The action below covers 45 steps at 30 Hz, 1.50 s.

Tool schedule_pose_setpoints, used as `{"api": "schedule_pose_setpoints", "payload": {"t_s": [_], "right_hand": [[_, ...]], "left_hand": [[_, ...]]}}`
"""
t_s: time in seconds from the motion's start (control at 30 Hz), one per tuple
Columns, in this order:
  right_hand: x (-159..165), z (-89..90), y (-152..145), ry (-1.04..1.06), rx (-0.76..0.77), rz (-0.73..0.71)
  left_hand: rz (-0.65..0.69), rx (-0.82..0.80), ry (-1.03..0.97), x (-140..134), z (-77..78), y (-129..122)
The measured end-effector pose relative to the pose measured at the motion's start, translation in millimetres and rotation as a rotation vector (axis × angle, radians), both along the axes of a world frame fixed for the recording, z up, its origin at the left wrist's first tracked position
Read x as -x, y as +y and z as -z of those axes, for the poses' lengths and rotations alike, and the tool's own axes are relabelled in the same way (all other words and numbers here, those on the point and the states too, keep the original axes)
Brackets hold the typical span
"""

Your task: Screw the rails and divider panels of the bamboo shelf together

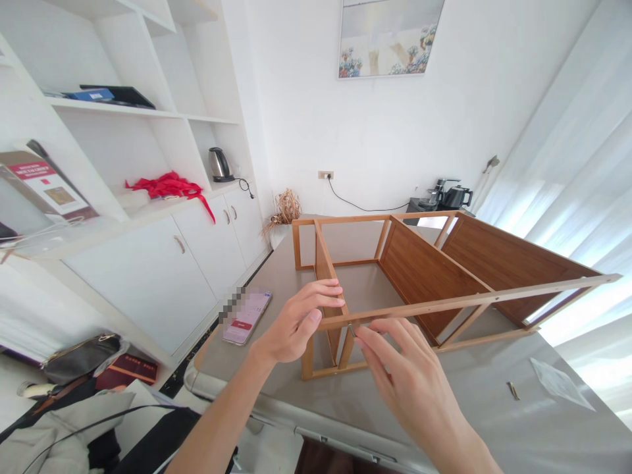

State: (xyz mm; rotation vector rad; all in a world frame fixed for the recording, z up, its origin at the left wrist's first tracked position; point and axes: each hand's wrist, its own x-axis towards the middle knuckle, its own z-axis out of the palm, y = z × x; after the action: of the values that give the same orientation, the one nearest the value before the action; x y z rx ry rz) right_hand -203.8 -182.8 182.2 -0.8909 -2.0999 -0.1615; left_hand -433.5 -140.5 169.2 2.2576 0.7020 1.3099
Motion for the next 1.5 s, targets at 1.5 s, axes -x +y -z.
{"api": "schedule_pose_setpoints", "payload": {"t_s": [1.5], "right_hand": [[8.6,26.3,1.8,0.277,-0.067,-0.064]], "left_hand": [[-0.002,0.019,-0.011,0.2,0.7,0.8]]}}
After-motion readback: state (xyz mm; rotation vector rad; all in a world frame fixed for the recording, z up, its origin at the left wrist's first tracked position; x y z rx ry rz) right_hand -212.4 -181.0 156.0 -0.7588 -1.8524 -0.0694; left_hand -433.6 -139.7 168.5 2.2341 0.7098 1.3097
